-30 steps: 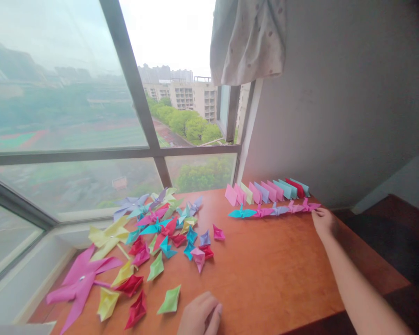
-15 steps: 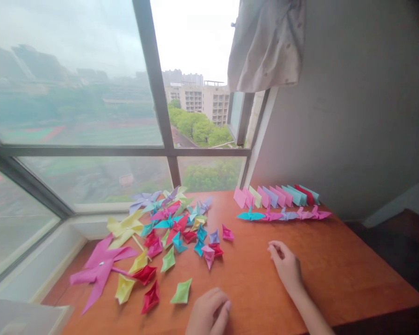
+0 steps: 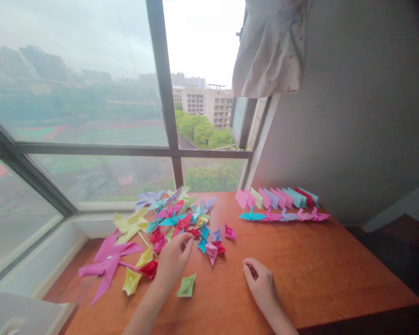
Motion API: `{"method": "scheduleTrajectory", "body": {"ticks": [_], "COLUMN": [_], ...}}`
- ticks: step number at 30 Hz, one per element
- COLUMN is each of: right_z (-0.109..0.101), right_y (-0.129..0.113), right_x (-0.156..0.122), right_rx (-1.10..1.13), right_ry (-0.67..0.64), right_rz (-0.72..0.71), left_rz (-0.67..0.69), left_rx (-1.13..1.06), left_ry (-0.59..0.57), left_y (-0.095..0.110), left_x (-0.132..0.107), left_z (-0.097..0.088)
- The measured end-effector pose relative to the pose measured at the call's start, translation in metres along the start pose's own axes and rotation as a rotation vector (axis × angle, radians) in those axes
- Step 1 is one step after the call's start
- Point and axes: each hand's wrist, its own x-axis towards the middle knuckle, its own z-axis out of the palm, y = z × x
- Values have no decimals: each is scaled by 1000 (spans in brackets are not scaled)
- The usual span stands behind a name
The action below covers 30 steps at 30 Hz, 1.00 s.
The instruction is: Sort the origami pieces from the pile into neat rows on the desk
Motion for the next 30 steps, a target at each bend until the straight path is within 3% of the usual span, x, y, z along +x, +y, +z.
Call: {"method": "scheduleTrajectory", "body": {"ticks": [2,7,15,20,24,30], "right_z": [-1,0,0,-2,-4,-11], "right_y": [0,-2,-3,-4,-9,-27], "right_x": [1,1,0,2,2,-9], "right_rx": [-5,-13,28,60,145,478], "right_ry": [3,6,70,76,55,-109], "right_rz": [-6,-28,-50,-7,83,226], "left_rz": [-14,-5,30,86,269,526], "left_rx": [160,292,356,301,119,46], "left_ry": [21,28,57,131,165,-11], "left_y": [-11,-21,-15,-4,20,63], "left_x": [21,52,55,42,17,-38], "left_z": [-4,-1,-2,-13,-10,21]}}
